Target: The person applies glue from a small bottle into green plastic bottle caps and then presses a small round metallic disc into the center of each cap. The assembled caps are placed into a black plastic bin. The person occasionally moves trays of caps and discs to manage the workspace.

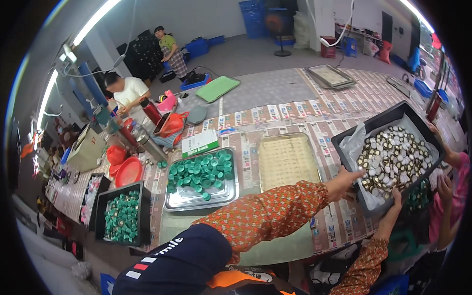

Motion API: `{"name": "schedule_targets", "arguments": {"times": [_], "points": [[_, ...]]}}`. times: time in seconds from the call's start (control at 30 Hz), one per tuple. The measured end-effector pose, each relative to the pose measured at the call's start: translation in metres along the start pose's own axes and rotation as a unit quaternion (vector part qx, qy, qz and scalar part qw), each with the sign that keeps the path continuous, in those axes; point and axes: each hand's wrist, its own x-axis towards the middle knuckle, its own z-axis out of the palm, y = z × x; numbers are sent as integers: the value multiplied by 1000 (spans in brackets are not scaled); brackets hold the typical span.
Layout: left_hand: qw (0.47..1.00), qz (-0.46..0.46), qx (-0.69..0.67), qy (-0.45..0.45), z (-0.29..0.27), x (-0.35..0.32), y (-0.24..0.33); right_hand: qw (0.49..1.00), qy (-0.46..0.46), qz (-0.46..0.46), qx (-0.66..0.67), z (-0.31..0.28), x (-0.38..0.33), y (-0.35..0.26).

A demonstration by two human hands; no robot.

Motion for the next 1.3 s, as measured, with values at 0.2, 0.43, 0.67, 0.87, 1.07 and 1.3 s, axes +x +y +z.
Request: {"name": "schedule_targets", "arguments": {"times": [0.2, 0.43, 0.67, 0.87, 1.07, 1.3], "points": [[982, 121, -7, 142, 6, -8, -32, 990, 9, -128, -52, -3, -12, 6], [986, 91, -110, 90, -21, -61, -44, 960, -20, -204, -190, 87, -72, -25], [993, 83, -79, 43, -75, -101, -39, 947, -61, -261, -177, 132, -86, 1], [1000, 12, 14, 22, -122, -117, -28, 951, -32, -233, -202, 150, -85, 18], [947, 77, 277, 140, -152, -100, -20, 932, -51, -267, -242, 172, -85, 10], [628, 491, 584, 154, -124, -77, 7, 868, -71, -385, -305, 181, -74, 10]]}}
